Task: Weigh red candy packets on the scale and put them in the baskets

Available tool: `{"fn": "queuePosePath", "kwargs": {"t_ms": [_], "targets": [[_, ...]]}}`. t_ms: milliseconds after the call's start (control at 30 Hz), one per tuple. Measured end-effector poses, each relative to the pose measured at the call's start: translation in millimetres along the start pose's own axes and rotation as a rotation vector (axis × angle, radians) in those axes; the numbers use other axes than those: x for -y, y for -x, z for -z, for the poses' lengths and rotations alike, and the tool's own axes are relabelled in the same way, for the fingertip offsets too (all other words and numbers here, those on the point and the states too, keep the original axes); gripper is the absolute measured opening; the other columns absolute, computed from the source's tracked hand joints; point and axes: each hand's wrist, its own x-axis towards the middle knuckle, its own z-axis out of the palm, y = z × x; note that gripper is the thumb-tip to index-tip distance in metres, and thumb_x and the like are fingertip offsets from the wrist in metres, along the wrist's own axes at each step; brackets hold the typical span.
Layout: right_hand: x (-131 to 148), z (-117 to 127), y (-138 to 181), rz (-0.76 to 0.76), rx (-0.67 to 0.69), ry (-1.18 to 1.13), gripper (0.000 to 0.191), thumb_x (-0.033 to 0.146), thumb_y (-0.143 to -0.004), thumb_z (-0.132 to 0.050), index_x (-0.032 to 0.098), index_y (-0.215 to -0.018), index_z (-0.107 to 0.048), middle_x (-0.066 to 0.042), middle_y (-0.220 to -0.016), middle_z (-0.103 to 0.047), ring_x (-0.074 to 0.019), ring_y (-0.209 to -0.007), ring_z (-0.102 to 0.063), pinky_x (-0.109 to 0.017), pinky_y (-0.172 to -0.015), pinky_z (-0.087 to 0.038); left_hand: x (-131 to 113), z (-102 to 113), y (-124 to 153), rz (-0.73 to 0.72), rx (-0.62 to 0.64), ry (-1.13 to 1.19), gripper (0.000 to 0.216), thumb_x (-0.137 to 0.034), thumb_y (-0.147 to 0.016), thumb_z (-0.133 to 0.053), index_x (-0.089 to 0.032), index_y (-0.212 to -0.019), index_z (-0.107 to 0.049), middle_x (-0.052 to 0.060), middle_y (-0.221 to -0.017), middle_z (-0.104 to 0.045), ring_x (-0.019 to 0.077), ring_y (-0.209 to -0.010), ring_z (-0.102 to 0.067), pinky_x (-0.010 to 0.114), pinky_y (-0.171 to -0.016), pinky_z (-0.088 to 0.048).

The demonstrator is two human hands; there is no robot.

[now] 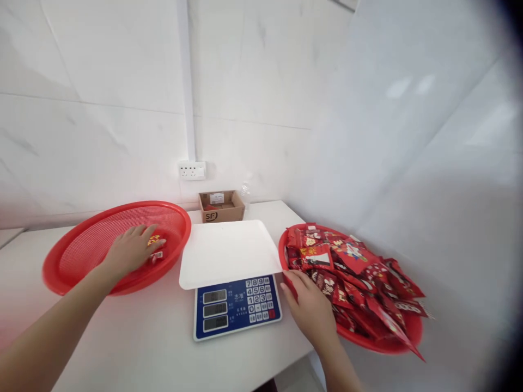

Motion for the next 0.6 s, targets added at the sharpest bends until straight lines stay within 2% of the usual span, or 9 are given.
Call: {"fn": "queuePosePath", "kwargs": {"t_ms": [100, 200, 267, 400, 500, 600], "targets": [[1, 3, 0, -0.021, 0.003, -0.095, 0.036, 0.033, -0.091, -0.038, 0.018, -0.113, -0.063, -0.010, -0.117, -0.065, -0.0225, -0.104, -0.062, -0.037, -0.085, -0.052, -3, -18, 11, -0.048, -0.120, 0.035, 0.053, -0.054, -0.089, -0.033, -0.017, -0.122, -0.052, 0.013, -0.121, -0.059, 0.0394, -0.121, -0.047, 0.060, -0.091, -0.042], [-6, 14, 3, -0.036, 0.005, -0.212, 0.037, 0.035, -0.091, -0.039, 0.018, -0.115, -0.061, -0.010, -0.118, -0.064, -0.0207, -0.111, -0.058, -0.037, -0.093, -0.048, -34, -26, 27, -0.109, -0.223, 0.188, 0.054, -0.054, -0.092, -0.031, -0.015, -0.126, -0.049, 0.013, -0.132, -0.053, 0.0349, -0.132, -0.037, 0.056, -0.101, -0.037], [-18, 26, 9, -0.064, -0.032, -0.210, 0.038, 0.037, -0.091, -0.040, 0.019, -0.117, -0.060, -0.009, -0.120, -0.063, -0.0208, -0.114, -0.056, -0.038, -0.097, -0.045, -61, -29, 41, -0.174, -0.276, 0.290, 0.050, -0.050, -0.094, -0.032, -0.017, -0.128, -0.047, 0.013, -0.134, -0.051, 0.0316, -0.134, -0.034, 0.053, -0.104, -0.036], [-55, 49, 29, -0.163, -0.149, 0.047, 0.043, 0.045, -0.086, -0.043, 0.021, -0.118, -0.060, -0.009, -0.122, -0.062, -0.0277, -0.122, -0.048, -0.050, -0.103, -0.035, -96, -44, 74, -0.318, -0.410, 0.366, 0.037, -0.040, -0.093, -0.041, -0.021, -0.125, -0.048, 0.013, -0.131, -0.053, 0.0322, -0.135, -0.033, 0.056, -0.106, -0.031], [-81, 59, 41, -0.261, -0.207, 0.247, 0.046, 0.048, -0.083, -0.043, 0.024, -0.119, -0.059, -0.009, -0.125, -0.060, -0.0305, -0.125, -0.044, -0.057, -0.104, -0.028, -99, -62, 94, -0.349, -0.481, 0.397, 0.031, -0.029, -0.092, -0.047, -0.021, -0.122, -0.049, 0.013, -0.127, -0.055, 0.0320, -0.135, -0.034, 0.058, -0.109, -0.025], [-96, 60, 41, -0.288, -0.185, 0.273, 0.045, 0.048, -0.083, -0.041, 0.024, -0.118, -0.059, -0.009, -0.125, -0.059, -0.0294, -0.124, -0.046, -0.055, -0.102, -0.031, -93, -75, 105, -0.362, -0.487, 0.410, 0.029, -0.024, -0.090, -0.048, -0.020, -0.119, -0.050, 0.014, -0.125, -0.055, 0.0333, -0.135, -0.033, 0.059, -0.109, -0.025]]}}
